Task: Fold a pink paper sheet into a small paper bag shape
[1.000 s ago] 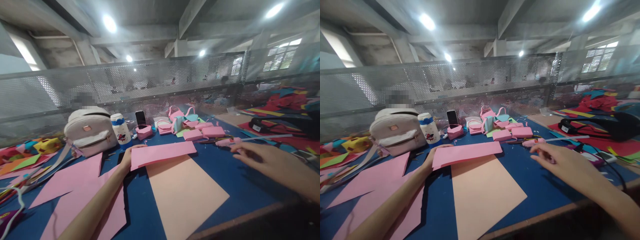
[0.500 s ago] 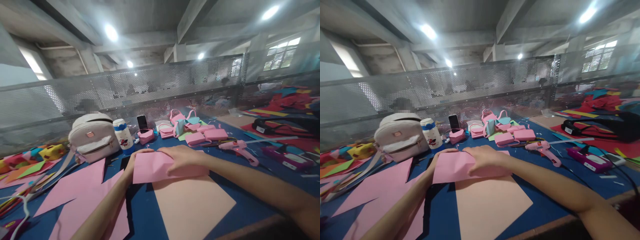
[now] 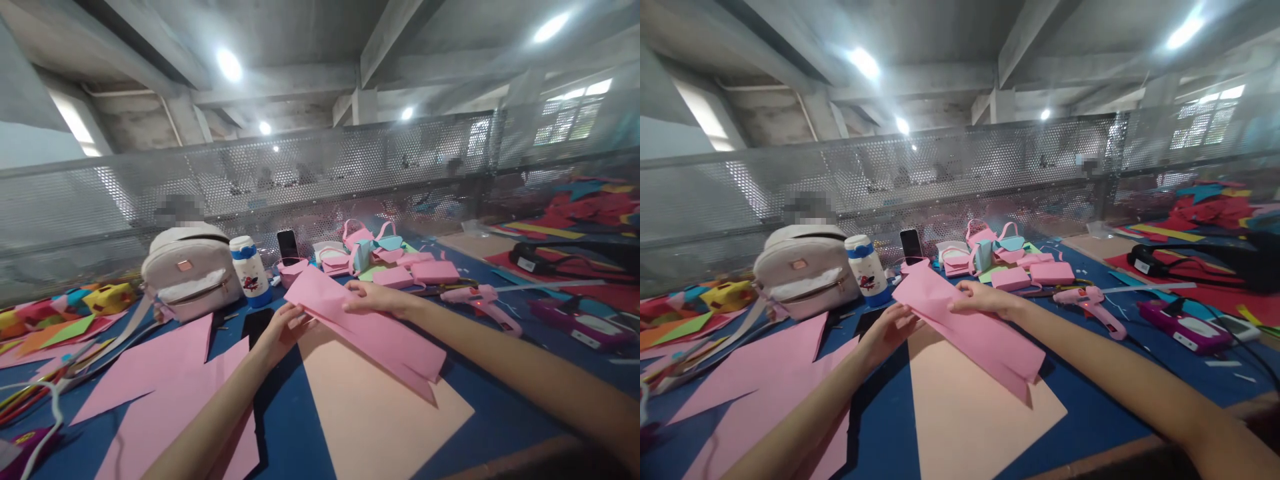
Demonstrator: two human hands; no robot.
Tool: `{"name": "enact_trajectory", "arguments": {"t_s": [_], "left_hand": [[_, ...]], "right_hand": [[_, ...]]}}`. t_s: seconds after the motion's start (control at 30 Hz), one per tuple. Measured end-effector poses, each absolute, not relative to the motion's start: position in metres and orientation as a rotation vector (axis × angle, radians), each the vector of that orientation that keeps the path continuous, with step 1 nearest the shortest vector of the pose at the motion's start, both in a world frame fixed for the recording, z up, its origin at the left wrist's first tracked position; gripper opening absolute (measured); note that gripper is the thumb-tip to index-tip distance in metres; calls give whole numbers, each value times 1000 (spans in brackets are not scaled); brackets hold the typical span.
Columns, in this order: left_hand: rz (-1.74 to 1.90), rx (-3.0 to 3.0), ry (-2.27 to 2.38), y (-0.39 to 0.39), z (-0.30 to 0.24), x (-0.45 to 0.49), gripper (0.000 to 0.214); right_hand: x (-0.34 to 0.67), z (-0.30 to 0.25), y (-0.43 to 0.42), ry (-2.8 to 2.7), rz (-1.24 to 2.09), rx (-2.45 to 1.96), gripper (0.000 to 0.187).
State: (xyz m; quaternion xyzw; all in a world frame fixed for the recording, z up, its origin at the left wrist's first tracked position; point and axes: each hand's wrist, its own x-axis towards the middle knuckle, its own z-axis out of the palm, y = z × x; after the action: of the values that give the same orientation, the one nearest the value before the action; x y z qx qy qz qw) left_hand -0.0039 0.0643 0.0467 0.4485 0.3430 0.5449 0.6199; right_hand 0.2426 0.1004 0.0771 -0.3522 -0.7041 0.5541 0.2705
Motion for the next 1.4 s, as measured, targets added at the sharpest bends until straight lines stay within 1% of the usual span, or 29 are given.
{"name": "enact_trajectory", "arguments": {"t_s": [0.1, 0.17, 0.37, 0.47, 0.53, 0.67, 0.9, 1.03, 1.17, 1.27, 1.4], "left_hand": [[1186, 1009, 744, 56, 49, 7, 40], [1154, 995, 740, 51, 48, 14, 38], [1121, 966, 766, 46, 37, 26, 43], [1122, 958, 806, 46, 32, 28, 34], [1127, 949, 829, 46, 30, 29, 32], [1158, 935, 854, 47, 26, 28, 36], [1222, 910, 883, 49, 22, 28, 44], [1254, 898, 899, 48, 22, 29, 44], [1243, 911, 906, 44, 26, 29, 51], [1216, 939, 898, 41, 28, 30, 56], [1193, 974, 890, 40, 27, 29, 56]], "right_hand": [[240, 59, 96, -1739, 1601, -979, 60], [236, 47, 93, -1668, 1641, -1002, 65], [230, 28, 89, -1565, 1739, -985, 71], [233, 29, 85, -1545, 1791, -931, 70], [235, 29, 83, -1552, 1841, -858, 67], [237, 25, 84, -1612, 1846, -732, 61], [237, 25, 82, -1656, 1810, -720, 58], [239, 33, 74, -1639, 1882, -697, 56], [242, 33, 72, -1660, 1990, -627, 55], [242, 31, 74, -1670, 2063, -594, 56], [244, 31, 74, -1675, 2127, -570, 59]]}}
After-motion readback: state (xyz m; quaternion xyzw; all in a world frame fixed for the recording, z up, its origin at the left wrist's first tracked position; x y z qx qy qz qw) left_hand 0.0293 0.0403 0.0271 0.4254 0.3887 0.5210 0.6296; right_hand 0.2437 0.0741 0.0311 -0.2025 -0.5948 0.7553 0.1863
